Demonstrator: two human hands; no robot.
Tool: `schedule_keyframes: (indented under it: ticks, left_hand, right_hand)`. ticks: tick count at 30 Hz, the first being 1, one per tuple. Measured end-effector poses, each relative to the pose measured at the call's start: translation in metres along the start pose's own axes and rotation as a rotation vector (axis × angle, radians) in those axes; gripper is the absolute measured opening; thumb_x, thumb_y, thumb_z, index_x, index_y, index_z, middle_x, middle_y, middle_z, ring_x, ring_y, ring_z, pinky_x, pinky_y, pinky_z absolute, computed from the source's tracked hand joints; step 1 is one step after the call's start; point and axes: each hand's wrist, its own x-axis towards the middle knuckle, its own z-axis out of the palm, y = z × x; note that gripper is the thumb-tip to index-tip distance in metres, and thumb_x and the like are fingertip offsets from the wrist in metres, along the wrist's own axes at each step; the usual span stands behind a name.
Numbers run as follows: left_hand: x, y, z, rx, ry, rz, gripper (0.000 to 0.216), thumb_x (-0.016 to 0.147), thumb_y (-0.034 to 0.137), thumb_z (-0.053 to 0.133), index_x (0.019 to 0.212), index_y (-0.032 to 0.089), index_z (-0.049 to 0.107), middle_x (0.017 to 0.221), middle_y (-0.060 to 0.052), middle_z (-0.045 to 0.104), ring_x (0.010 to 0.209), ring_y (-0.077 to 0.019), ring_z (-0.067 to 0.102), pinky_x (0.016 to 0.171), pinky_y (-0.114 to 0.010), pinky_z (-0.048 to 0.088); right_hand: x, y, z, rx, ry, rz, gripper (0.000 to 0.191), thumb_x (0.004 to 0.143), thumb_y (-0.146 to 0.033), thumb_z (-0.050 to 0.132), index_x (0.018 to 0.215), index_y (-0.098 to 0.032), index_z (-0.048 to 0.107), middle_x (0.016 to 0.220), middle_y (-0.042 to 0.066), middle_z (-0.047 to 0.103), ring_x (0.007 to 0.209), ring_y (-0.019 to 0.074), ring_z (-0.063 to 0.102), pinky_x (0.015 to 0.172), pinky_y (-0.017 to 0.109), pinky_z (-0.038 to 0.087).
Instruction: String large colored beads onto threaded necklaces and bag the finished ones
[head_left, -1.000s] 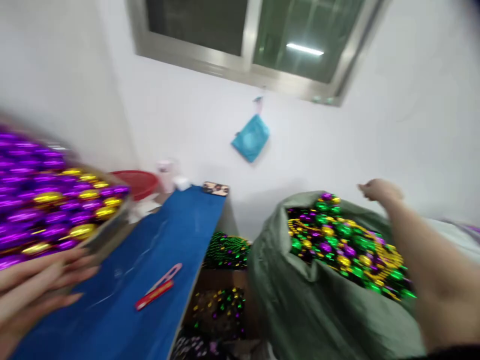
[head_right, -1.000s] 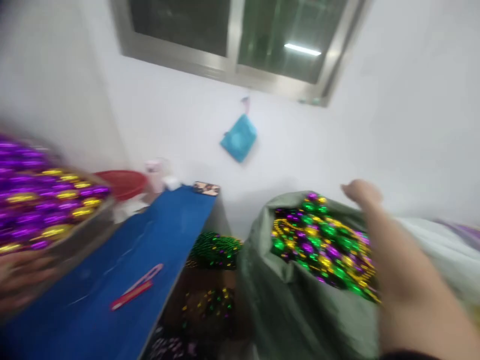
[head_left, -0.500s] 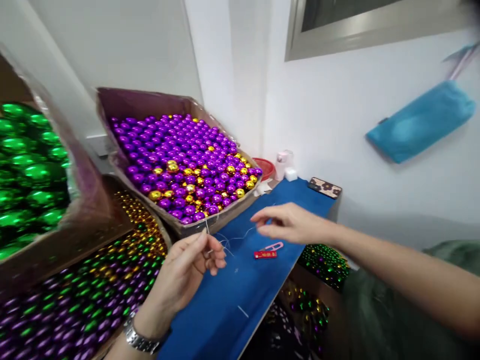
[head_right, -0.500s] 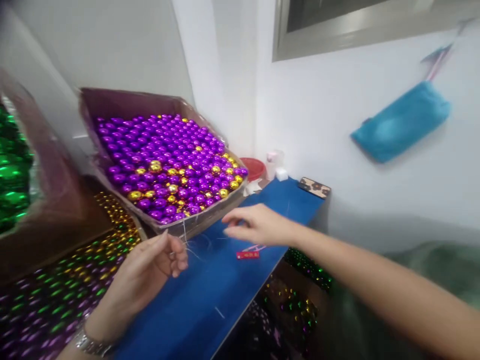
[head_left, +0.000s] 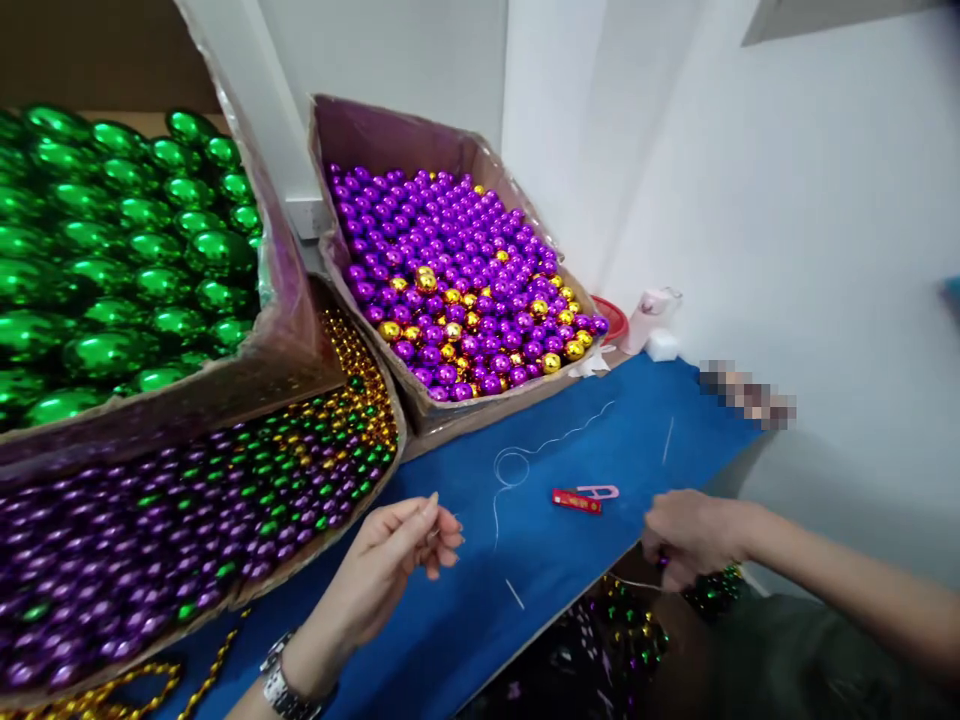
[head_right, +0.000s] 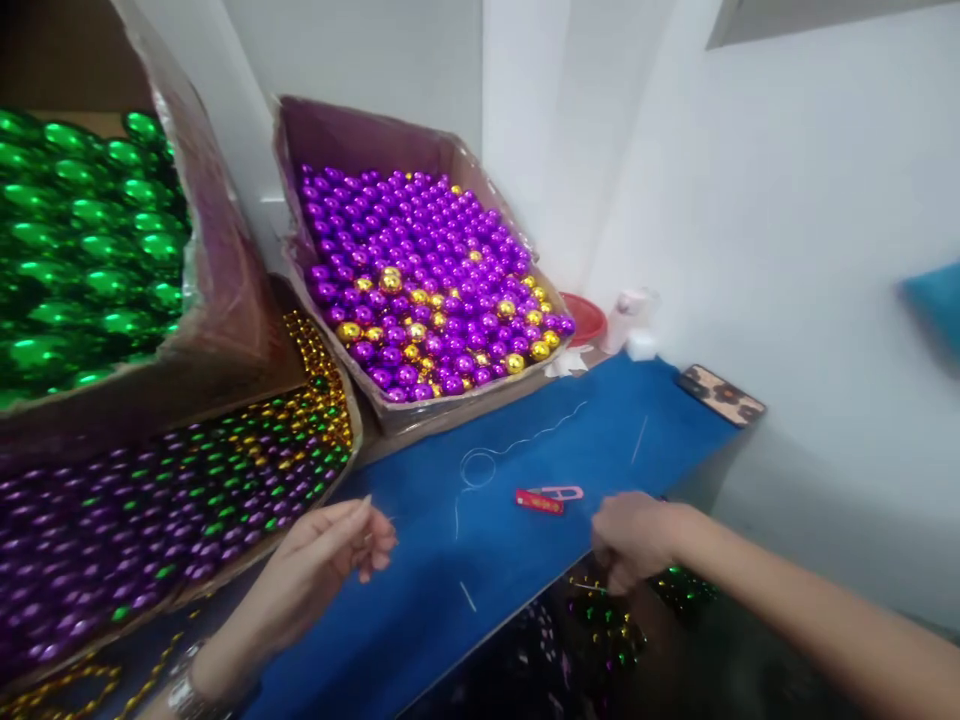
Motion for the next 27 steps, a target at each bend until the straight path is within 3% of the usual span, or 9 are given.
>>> schedule_keyframes:
  ticks: [3, 6, 10, 14, 16, 19, 22, 25, 27]
  left_hand:
    - [-0.008, -0.015, -0.008, -0.070, 0.052, -0.057, 0.033, 0.087, 0.040, 0.053, 0.075, 0.012, 0.065, 0.070, -0.007, 0.067, 0.059, -0.0128, 0.059, 0.050, -0.020, 0.042]
    - [-0.015, -0.021, -0.011, -0.092, 0.079, -0.064, 0.033, 0.087, 0.040, 0.052, 0.076, 0.012, 0.065, 0.071, -0.007, 0.066, 0.059, -0.0128, 0.059, 0.050, -0.020, 0.042]
    - [-0.027, -0.024, -0.015, -0.010, 0.085, -0.049, 0.032, 0.087, 0.040, 0.052, 0.078, 0.012, 0.065, 0.073, -0.007, 0.066, 0.061, -0.0131, 0.059, 0.051, -0.020, 0.043]
    - [-0.044, -0.034, -0.021, 0.230, 0.056, -0.053, 0.028, 0.083, 0.039, 0.058, 0.082, 0.012, 0.066, 0.079, -0.007, 0.067, 0.068, -0.0147, 0.060, 0.057, -0.022, 0.045]
    - [-0.053, -0.039, -0.024, 0.273, 0.077, -0.073, 0.028, 0.082, 0.039, 0.059, 0.082, 0.012, 0.067, 0.081, -0.008, 0.068, 0.070, -0.0148, 0.060, 0.060, -0.022, 0.045]
    - [-0.064, -0.046, -0.029, 0.221, 0.134, -0.090, 0.030, 0.082, 0.041, 0.058, 0.083, 0.012, 0.066, 0.079, -0.007, 0.068, 0.068, -0.0139, 0.060, 0.060, -0.022, 0.045]
    - [-0.072, -0.052, -0.035, 0.166, 0.165, -0.073, 0.030, 0.083, 0.041, 0.058, 0.081, 0.012, 0.066, 0.075, -0.007, 0.067, 0.064, -0.0129, 0.059, 0.059, -0.022, 0.045]
    - [-0.076, -0.058, -0.044, 0.187, 0.192, -0.050, 0.032, 0.084, 0.042, 0.055, 0.078, 0.012, 0.064, 0.076, -0.008, 0.067, 0.065, -0.0141, 0.060, 0.058, -0.022, 0.045]
    - [-0.074, -0.062, -0.055, 0.354, 0.249, 0.019, 0.031, 0.087, 0.041, 0.051, 0.082, 0.013, 0.063, 0.080, -0.008, 0.067, 0.069, -0.0154, 0.061, 0.058, -0.023, 0.047]
  right_hand:
    - [0.010, 0.007, 0.010, -0.082, 0.087, 0.031, 0.005, 0.073, -0.028, 0.069, 0.075, -0.025, 0.073, 0.064, 0.003, 0.068, 0.058, 0.0189, 0.063, 0.052, 0.025, 0.041]
    - [0.047, -0.004, 0.024, -0.109, 0.150, -0.007, 0.023, 0.087, -0.033, 0.053, 0.104, -0.028, 0.067, 0.095, 0.005, 0.070, 0.083, 0.0210, 0.065, 0.070, 0.030, 0.045]
    - [0.101, -0.014, 0.042, -0.115, 0.200, -0.050, 0.024, 0.089, -0.031, 0.051, 0.107, -0.026, 0.066, 0.100, 0.005, 0.068, 0.087, 0.0216, 0.064, 0.075, 0.031, 0.046]
    - [0.131, -0.029, 0.063, -0.042, 0.223, -0.146, 0.026, 0.092, -0.029, 0.046, 0.111, -0.023, 0.064, 0.106, 0.008, 0.065, 0.098, 0.0220, 0.061, 0.085, 0.033, 0.044]
    - [0.138, -0.045, 0.078, 0.027, 0.191, -0.234, 0.029, 0.093, -0.031, 0.045, 0.117, -0.023, 0.060, 0.111, 0.007, 0.063, 0.094, 0.0184, 0.063, 0.084, 0.030, 0.046]
    - [0.143, -0.072, 0.103, 0.352, -0.010, -0.315, 0.040, 0.095, -0.035, 0.042, 0.133, -0.025, 0.043, 0.119, 0.006, 0.060, 0.069, 0.0101, 0.065, 0.065, 0.023, 0.052]
    - [0.147, -0.092, 0.126, 0.651, -0.175, -0.276, 0.033, 0.094, -0.037, 0.041, 0.122, -0.021, 0.050, 0.097, 0.004, 0.067, 0.058, 0.0095, 0.064, 0.053, 0.020, 0.050]
    - [0.152, -0.099, 0.136, 0.638, -0.106, -0.244, 0.025, 0.093, -0.037, 0.044, 0.089, -0.018, 0.060, 0.071, -0.001, 0.064, 0.057, 0.0107, 0.062, 0.052, 0.019, 0.047]
    - [0.155, -0.097, 0.135, 0.593, -0.022, -0.227, 0.025, 0.092, -0.036, 0.046, 0.082, -0.018, 0.060, 0.067, -0.002, 0.061, 0.057, 0.0107, 0.060, 0.053, 0.019, 0.044]
